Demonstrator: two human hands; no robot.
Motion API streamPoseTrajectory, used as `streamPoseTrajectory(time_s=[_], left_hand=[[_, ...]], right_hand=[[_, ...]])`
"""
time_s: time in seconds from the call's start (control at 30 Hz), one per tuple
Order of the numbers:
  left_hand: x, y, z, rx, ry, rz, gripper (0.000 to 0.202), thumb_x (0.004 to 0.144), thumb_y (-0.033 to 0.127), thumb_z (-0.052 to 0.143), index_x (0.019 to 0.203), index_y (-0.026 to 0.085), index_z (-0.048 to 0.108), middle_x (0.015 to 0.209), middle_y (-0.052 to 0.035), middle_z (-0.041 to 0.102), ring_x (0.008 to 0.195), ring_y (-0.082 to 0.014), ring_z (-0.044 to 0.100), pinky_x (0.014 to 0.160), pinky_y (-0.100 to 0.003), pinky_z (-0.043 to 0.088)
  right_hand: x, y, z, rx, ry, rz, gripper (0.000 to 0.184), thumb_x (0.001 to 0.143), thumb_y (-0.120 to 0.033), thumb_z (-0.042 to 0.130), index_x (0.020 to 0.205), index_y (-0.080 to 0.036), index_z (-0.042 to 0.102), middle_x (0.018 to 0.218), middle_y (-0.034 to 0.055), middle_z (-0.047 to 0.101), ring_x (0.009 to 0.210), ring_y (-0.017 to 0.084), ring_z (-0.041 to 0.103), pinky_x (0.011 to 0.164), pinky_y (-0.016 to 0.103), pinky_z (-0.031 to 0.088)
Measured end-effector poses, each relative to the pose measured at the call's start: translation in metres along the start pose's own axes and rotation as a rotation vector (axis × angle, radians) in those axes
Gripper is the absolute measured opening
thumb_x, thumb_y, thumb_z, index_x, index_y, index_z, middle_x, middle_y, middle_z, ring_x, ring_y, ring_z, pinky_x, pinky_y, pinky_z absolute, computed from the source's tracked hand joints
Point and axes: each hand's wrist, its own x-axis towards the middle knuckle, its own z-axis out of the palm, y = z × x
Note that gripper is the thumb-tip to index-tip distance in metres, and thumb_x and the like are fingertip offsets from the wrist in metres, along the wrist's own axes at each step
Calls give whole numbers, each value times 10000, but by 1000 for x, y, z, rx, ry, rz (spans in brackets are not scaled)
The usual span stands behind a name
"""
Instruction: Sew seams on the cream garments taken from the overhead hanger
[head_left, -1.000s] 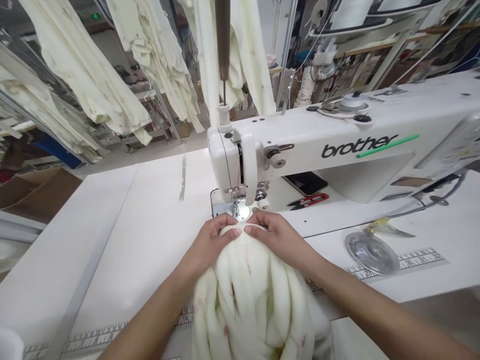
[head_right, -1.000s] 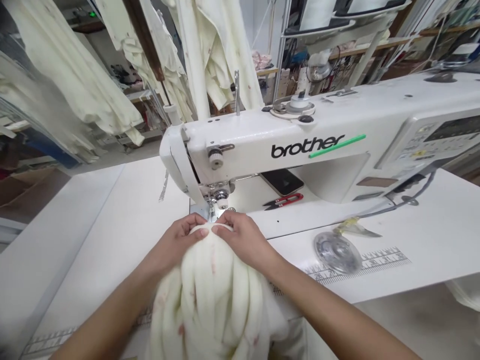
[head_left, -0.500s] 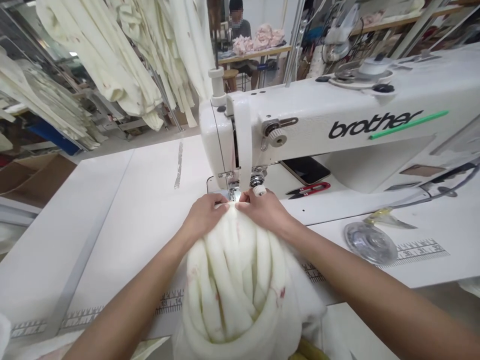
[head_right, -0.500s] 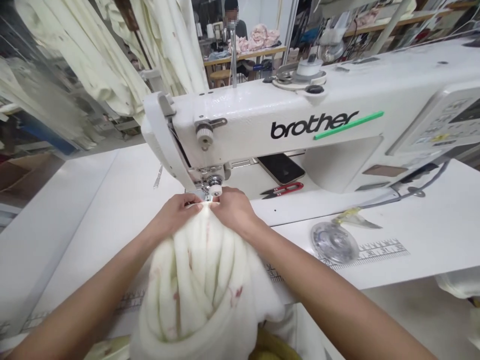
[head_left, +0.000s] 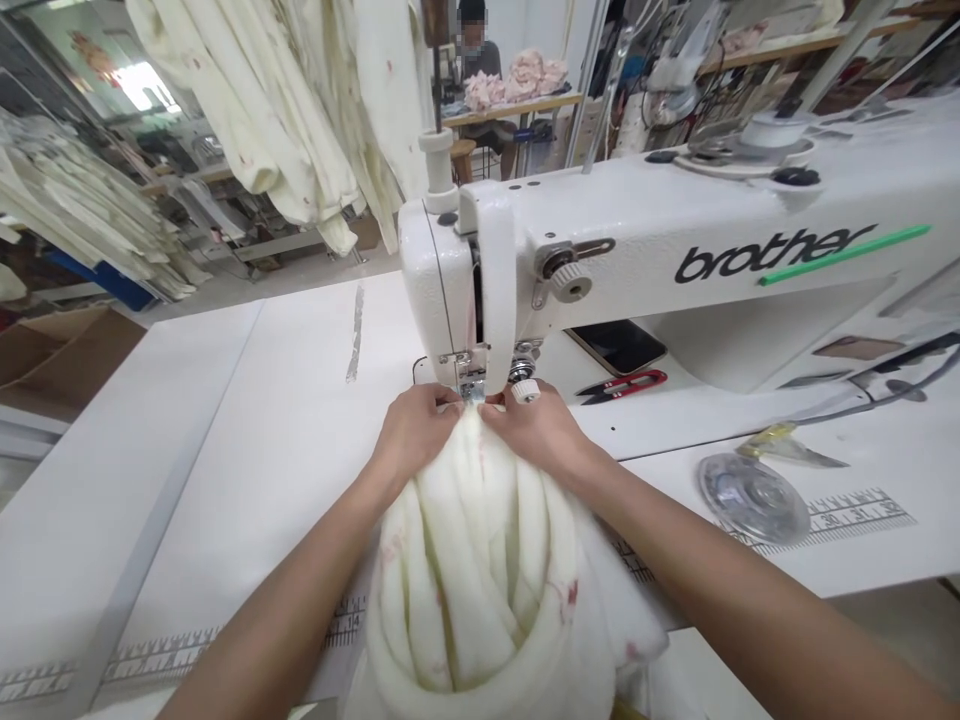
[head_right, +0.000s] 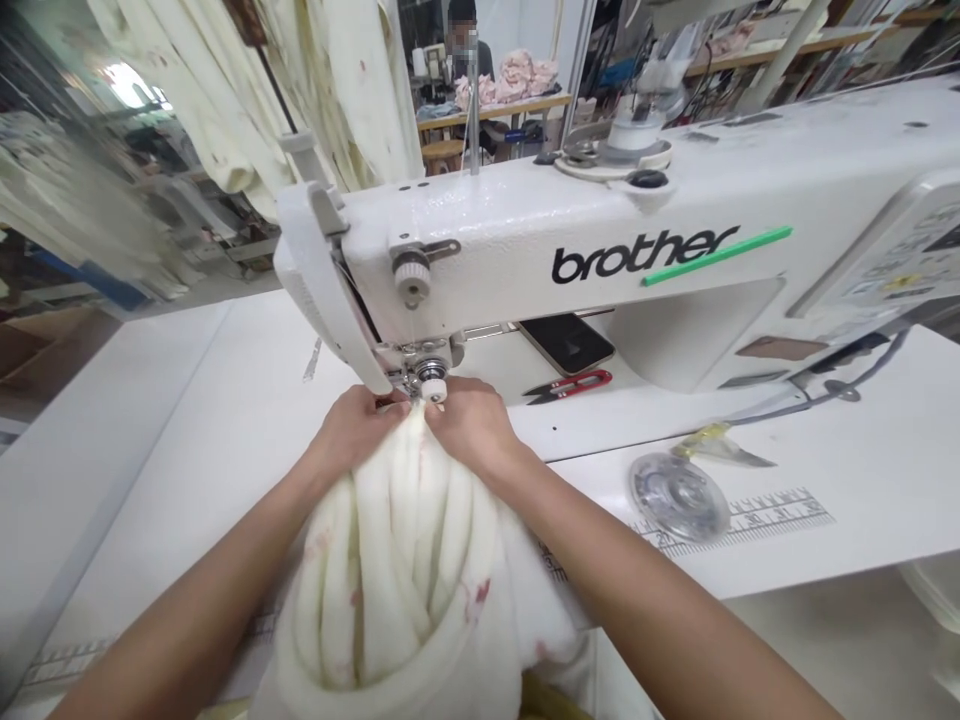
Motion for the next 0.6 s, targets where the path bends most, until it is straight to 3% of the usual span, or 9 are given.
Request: streamPoseTrajectory(time_s=[0.33, 0.6], left_hand=[[0, 1, 2, 31, 54, 21, 176, 762, 287, 446, 811, 212, 599, 846, -17, 653, 786, -196, 574, 651, -274, 383], [-1, 4, 5, 20, 94, 12, 133, 767, 233, 443, 799, 210, 570, 883, -14, 651, 818, -202, 578, 687, -290, 395]], right_hand=[[1, -5, -5, -42, 44, 2, 112, 779, -254, 523, 711, -188, 582, 683, 4, 591, 608, 155, 511, 503, 226, 299], [0, -6, -2, -114, 67, -17, 102, 791, -226, 512, 749, -181, 593, 719, 15, 619, 640, 161, 537, 525, 223, 312]])
